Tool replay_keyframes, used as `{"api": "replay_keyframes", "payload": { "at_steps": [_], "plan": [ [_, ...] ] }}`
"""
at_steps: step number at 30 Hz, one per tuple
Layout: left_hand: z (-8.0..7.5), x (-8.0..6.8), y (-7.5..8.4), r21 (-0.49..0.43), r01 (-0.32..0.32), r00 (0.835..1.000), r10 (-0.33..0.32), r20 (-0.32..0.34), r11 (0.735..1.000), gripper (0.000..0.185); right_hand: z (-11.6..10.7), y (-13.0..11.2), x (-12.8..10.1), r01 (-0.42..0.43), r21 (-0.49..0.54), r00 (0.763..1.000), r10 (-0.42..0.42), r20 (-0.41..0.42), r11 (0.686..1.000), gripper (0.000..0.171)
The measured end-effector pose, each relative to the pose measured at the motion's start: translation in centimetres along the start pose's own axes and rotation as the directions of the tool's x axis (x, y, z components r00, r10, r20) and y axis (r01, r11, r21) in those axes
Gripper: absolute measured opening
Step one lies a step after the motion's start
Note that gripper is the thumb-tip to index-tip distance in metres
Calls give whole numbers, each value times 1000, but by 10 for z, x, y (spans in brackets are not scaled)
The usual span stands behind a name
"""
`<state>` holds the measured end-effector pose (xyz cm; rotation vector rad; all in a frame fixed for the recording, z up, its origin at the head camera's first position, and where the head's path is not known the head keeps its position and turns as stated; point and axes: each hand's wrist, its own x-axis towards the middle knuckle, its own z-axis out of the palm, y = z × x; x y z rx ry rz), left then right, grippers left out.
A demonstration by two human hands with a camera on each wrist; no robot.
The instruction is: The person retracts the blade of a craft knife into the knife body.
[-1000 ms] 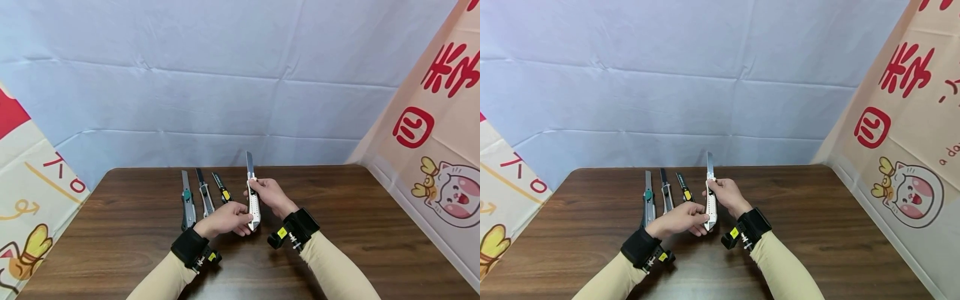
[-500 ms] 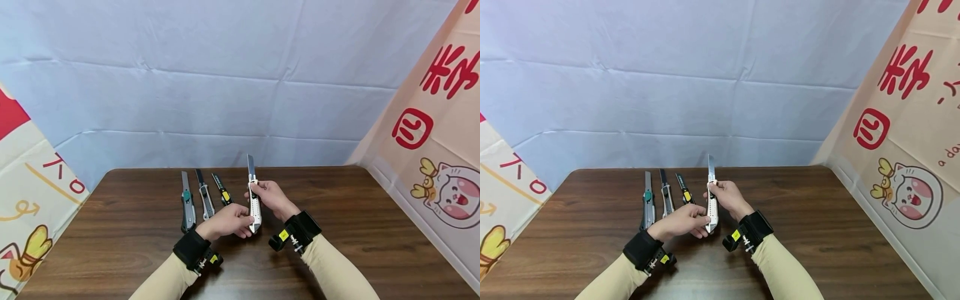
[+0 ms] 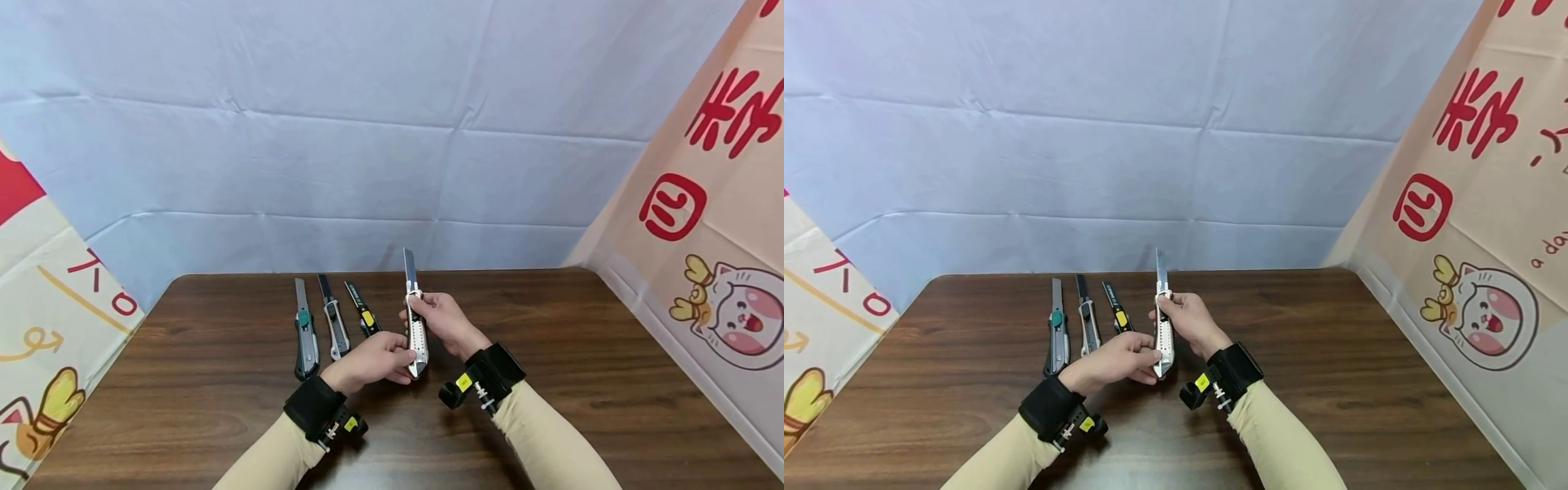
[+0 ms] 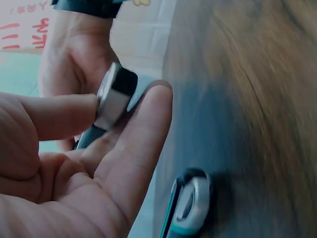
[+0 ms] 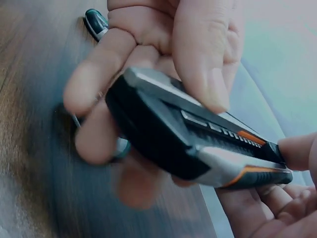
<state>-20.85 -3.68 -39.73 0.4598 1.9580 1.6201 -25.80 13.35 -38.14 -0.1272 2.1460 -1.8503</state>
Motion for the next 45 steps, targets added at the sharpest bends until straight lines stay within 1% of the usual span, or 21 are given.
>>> {"api": "replay_keyframes", "payload": {
  "at_steps": [5,7,11,13,15,18,20,25,29,38,45],
  "plan": [
    [1,1,1,-44,-6,1000,5,-15,999,31,1,0,1,-11,28,1000,11,-25,1000,35],
    [2,1,2,-47,-10,1000,8,-26,999,33,2,0,1,-12,46,1000,13,-26,999,34],
    [2,1,2,-52,-7,999,5,-36,999,32,3,-2,0,-39,100,999,39,2,994,36],
    [2,1,2,-54,-2,999,0,-38,999,31,2,-2,0,-66,120,998,64,18,991,39],
    [2,1,0,-55,0,999,-2,-38,998,31,2,-1,-1,-104,128,994,101,32,986,42],
    [2,1,-2,-39,-4,999,3,-39,999,31,1,0,-1,-127,126,992,123,42,984,46],
    [3,2,-3,-31,-7,999,6,-41,1000,31,1,1,-1,-121,119,992,116,45,985,47],
    [3,2,-3,-16,-13,999,12,-35,1000,32,2,4,0,-63,116,998,59,37,991,43],
    [3,1,-2,-1,-18,999,18,-30,1000,33,2,6,0,-38,109,999,35,37,993,43],
    [4,-1,0,10,-11,998,11,-54,1000,34,4,6,0,-22,80,1000,21,22,997,38],
    [5,0,-1,23,-18,998,20,-62,1000,32,4,4,-1,-24,74,999,22,23,997,36]
  ]
}}
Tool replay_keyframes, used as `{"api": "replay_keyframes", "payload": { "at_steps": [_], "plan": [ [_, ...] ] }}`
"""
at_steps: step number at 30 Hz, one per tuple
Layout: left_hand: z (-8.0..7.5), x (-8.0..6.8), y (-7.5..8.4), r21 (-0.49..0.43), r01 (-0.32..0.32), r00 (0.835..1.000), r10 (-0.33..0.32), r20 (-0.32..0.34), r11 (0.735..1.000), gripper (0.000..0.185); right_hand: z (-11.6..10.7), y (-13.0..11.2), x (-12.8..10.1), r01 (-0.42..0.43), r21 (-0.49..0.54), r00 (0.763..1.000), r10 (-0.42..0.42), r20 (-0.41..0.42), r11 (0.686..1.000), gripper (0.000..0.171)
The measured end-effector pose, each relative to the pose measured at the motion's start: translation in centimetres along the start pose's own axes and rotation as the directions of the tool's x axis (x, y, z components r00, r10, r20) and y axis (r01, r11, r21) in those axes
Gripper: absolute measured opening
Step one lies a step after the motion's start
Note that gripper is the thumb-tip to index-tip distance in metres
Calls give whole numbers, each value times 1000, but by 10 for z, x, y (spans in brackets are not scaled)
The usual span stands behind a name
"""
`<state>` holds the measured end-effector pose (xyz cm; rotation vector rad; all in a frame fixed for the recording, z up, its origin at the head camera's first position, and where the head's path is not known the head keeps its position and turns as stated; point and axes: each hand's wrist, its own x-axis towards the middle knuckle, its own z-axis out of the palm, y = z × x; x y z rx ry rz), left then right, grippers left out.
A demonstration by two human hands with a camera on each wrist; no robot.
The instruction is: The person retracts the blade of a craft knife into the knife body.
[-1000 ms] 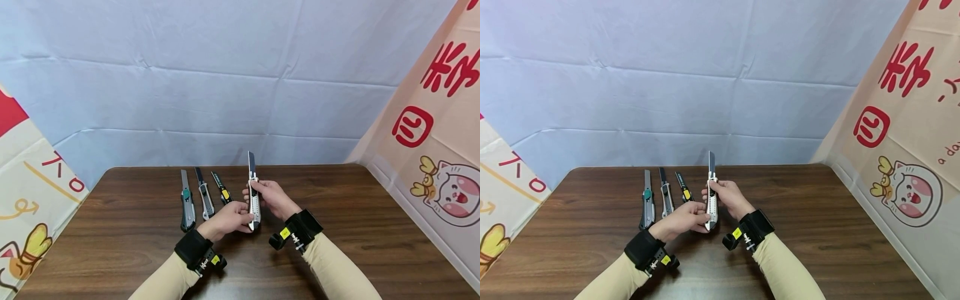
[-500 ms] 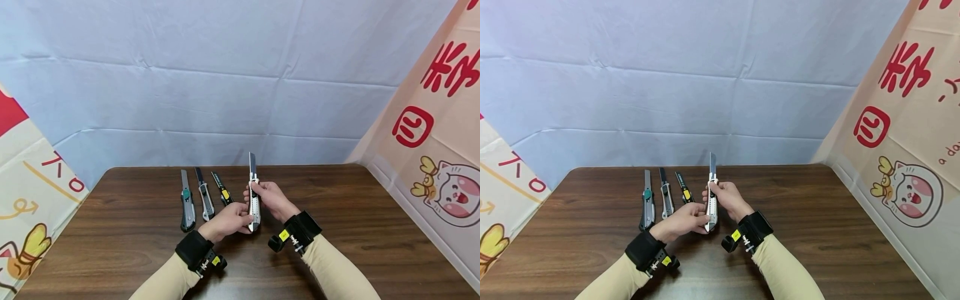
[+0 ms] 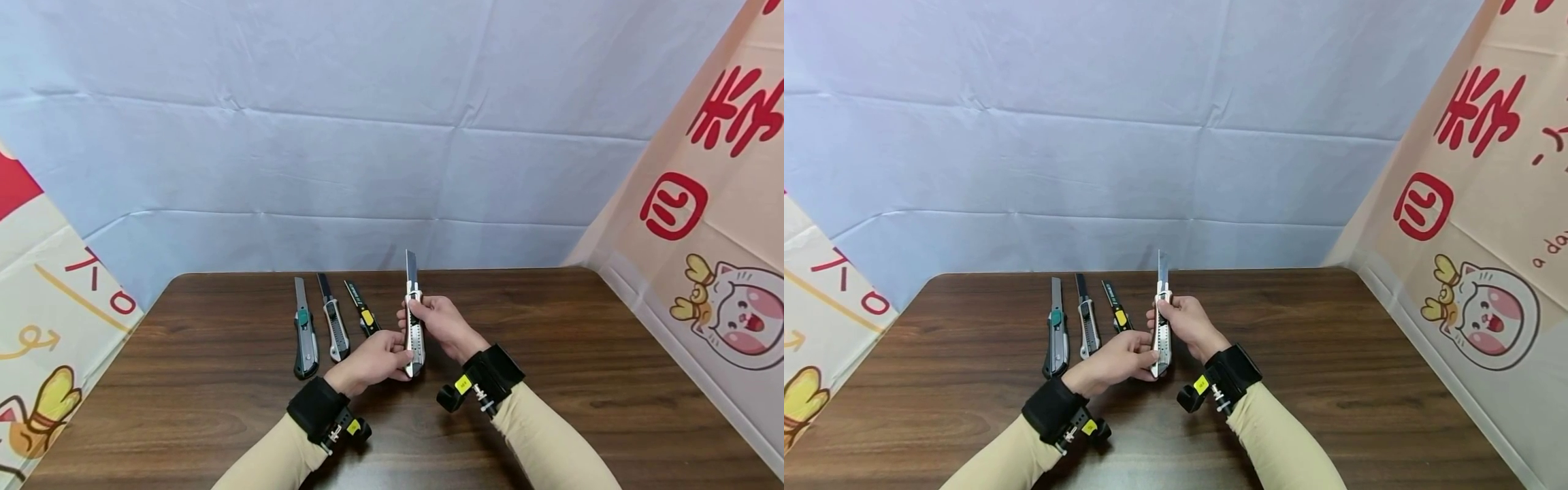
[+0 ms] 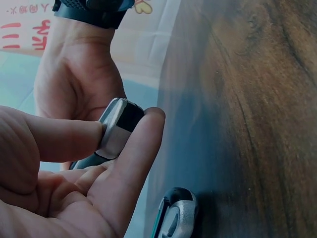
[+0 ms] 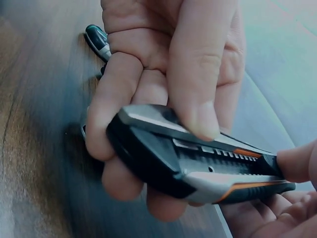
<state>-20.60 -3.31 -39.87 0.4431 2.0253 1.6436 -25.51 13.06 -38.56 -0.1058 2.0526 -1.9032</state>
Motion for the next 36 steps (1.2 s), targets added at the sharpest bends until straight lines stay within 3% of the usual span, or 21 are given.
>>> {"api": "replay_keyframes", "payload": {
  "at_steps": [15,25,36],
  "plan": [
    [-1,0,-1,20,3,1000,-2,-6,1000,32,2,-1,0,11,-13,1000,-10,17,1000,32],
    [-3,0,-3,-75,9,1000,-8,20,997,33,-2,-7,-1,29,-1,999,-29,14,1000,33],
    [-2,-2,-3,-90,-11,1000,9,-24,996,30,0,-2,-2,-14,8,999,14,34,1000,45]
  ]
}}
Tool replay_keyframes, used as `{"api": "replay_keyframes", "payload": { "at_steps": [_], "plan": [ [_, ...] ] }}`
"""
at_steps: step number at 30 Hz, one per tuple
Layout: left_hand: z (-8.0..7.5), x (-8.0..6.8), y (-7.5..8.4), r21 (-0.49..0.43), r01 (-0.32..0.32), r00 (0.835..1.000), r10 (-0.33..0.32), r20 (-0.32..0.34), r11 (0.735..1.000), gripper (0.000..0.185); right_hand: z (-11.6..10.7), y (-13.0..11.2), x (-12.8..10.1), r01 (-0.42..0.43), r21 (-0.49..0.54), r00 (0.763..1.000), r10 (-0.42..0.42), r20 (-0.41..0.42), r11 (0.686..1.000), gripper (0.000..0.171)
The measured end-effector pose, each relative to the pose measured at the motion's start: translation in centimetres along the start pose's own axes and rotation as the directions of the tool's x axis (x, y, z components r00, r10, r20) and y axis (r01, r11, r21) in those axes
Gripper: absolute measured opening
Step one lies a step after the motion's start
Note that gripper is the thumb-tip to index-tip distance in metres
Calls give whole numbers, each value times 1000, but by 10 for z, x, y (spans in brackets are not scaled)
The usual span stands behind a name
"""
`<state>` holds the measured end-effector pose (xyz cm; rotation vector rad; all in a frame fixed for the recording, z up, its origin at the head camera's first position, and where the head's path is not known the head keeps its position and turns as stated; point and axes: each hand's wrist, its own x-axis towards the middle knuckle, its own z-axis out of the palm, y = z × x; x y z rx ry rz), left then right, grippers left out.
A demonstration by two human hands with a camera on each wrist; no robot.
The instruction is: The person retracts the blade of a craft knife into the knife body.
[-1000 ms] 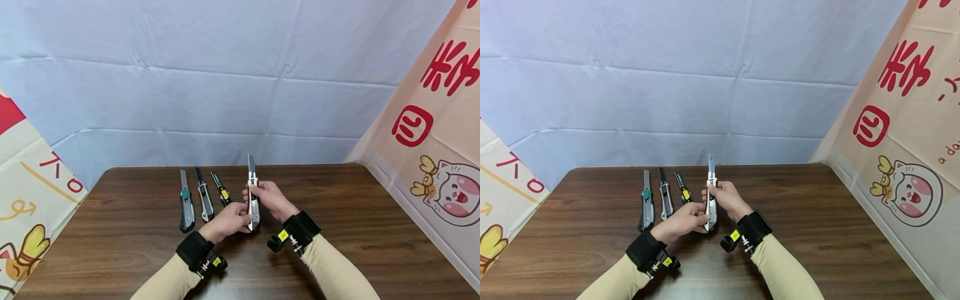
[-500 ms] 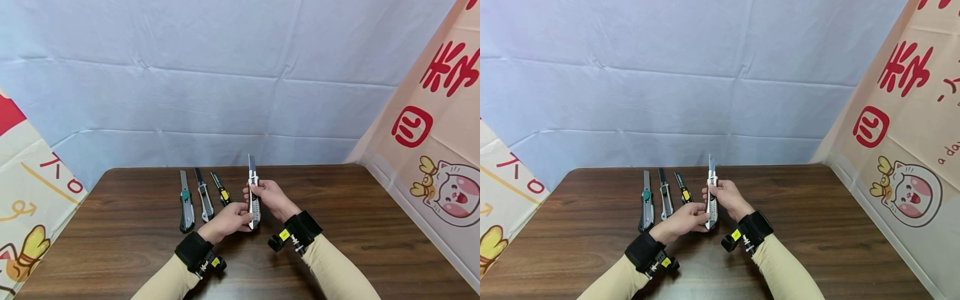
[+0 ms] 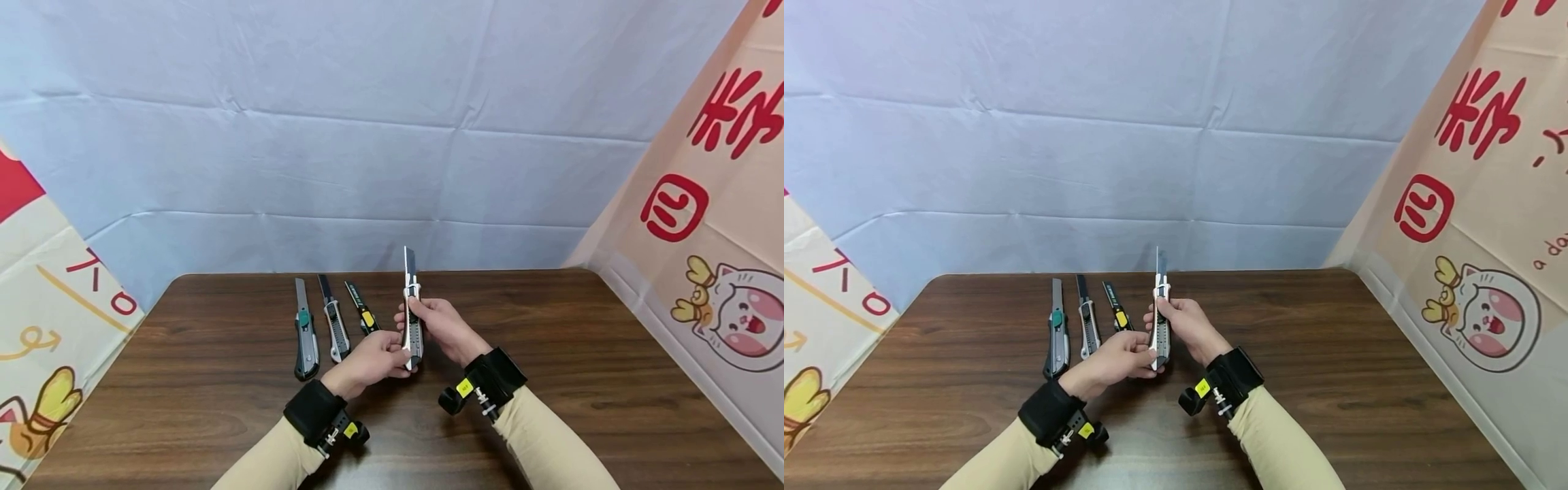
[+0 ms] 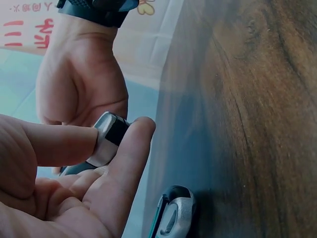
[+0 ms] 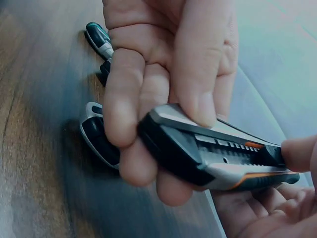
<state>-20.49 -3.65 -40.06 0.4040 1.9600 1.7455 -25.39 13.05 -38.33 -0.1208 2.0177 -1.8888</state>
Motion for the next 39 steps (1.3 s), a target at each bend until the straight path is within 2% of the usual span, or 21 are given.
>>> {"api": "replay_keyframes", "payload": {
  "at_steps": [8,39],
  "plan": [
    [0,0,0,8,0,1000,0,1,1000,29,3,4,2,30,-17,999,-31,-37,999,39],
    [-1,2,0,9,34,999,-35,5,999,28,5,3,0,20,-41,1000,-21,-23,999,33]
  ]
}}
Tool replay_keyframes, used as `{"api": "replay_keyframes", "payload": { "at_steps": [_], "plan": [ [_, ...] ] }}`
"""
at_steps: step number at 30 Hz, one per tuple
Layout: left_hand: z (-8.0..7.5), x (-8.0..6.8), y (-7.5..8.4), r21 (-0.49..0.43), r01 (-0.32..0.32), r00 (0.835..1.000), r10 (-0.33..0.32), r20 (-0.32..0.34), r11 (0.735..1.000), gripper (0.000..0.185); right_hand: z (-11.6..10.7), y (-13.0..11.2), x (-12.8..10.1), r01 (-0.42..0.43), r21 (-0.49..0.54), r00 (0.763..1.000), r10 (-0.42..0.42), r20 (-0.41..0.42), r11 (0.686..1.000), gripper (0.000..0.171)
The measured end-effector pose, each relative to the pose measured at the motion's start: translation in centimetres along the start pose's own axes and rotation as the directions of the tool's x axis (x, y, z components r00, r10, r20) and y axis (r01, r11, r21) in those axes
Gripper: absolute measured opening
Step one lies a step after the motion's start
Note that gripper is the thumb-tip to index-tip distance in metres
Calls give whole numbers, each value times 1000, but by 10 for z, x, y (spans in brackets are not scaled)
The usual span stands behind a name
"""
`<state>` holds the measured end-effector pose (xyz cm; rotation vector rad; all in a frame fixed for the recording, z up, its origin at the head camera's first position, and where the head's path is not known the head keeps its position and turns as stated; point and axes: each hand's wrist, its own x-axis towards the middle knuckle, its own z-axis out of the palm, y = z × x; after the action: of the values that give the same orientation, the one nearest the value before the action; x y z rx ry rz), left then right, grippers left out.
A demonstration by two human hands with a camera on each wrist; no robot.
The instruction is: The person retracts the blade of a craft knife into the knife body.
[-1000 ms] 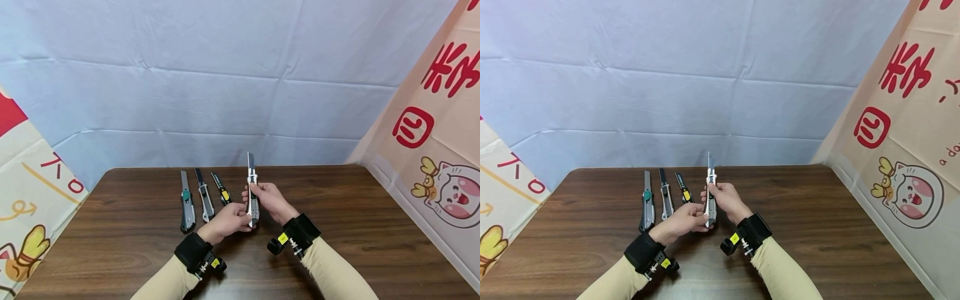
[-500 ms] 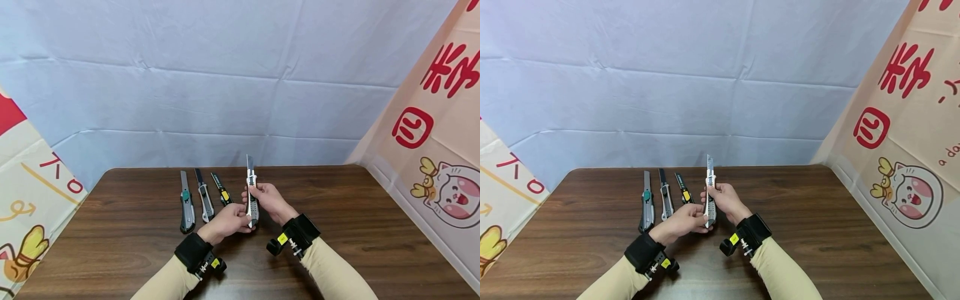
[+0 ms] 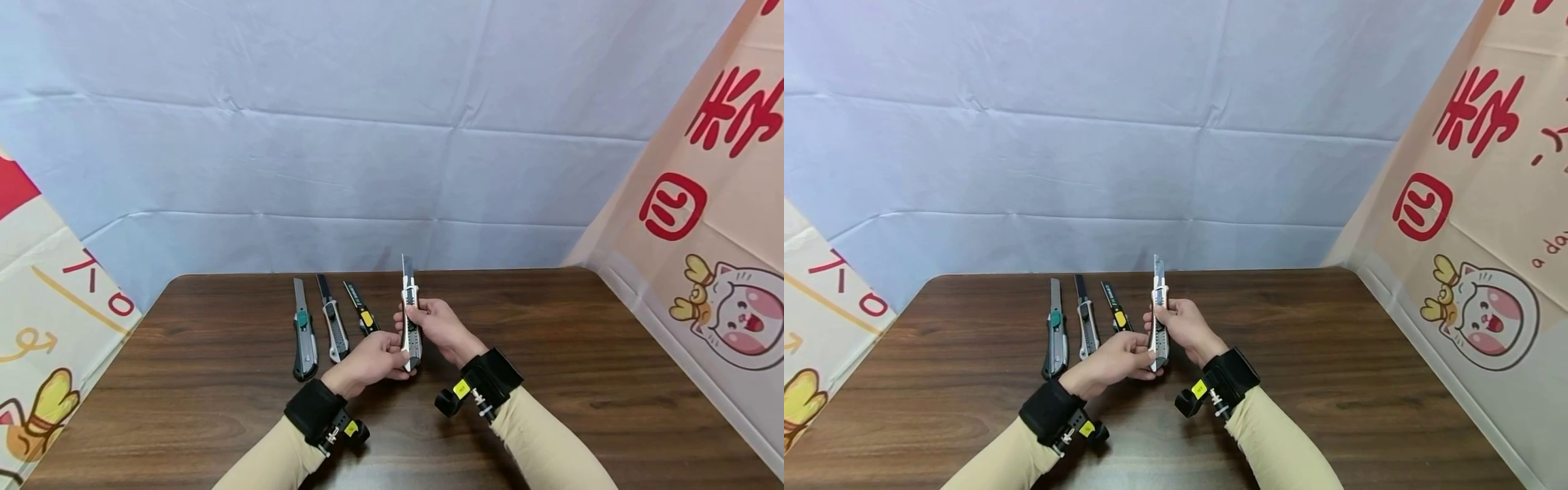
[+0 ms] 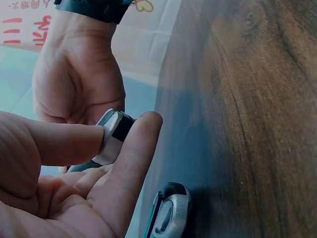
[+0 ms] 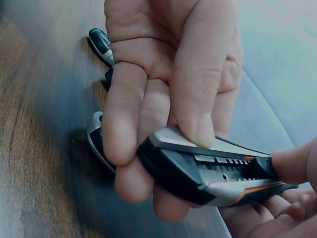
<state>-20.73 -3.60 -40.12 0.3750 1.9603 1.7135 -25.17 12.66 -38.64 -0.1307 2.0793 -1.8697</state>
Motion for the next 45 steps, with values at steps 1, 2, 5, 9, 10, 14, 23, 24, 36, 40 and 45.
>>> {"api": "replay_keyframes", "payload": {
  "at_steps": [1,2,5,9,10,14,23,24,36,40,45],
  "plan": [
    [0,0,0,2,-1,1000,1,0,1000,28,0,0,0,0,2,1000,0,5,1000,34],
    [0,0,0,4,-2,1000,2,-1,1000,27,-1,0,0,1,3,1000,-1,9,1000,34],
    [0,0,0,7,-6,1000,6,-4,1000,26,-1,0,0,0,8,1000,-1,13,1000,35],
    [0,1,-1,0,-1,1000,1,-4,1000,27,-1,0,1,9,-1,1000,-9,12,1000,34],
    [0,1,-1,-5,3,1000,-3,-6,1000,27,-1,0,1,11,-2,1000,-11,13,1000,34],
    [-1,1,-2,-17,7,1000,-8,-11,1000,27,0,1,1,20,-15,1000,-20,19,1000,34],
    [-2,4,-4,-33,23,999,-24,-26,999,25,-1,3,0,29,-26,998,-28,58,999,34],
    [-2,4,-4,-36,23,999,-24,-25,999,25,-1,2,1,28,-25,998,-26,59,999,34],
    [0,1,-2,-95,20,999,-24,-42,995,29,-10,-7,2,35,7,998,-35,47,999,35],
    [2,0,-1,-99,-3,998,-4,-70,995,29,-8,-4,2,33,23,999,-33,24,999,35],
    [2,-1,-1,-85,-2,995,-6,-99,996,28,-4,1,0,32,30,999,-32,11,999,37]
  ]
}}
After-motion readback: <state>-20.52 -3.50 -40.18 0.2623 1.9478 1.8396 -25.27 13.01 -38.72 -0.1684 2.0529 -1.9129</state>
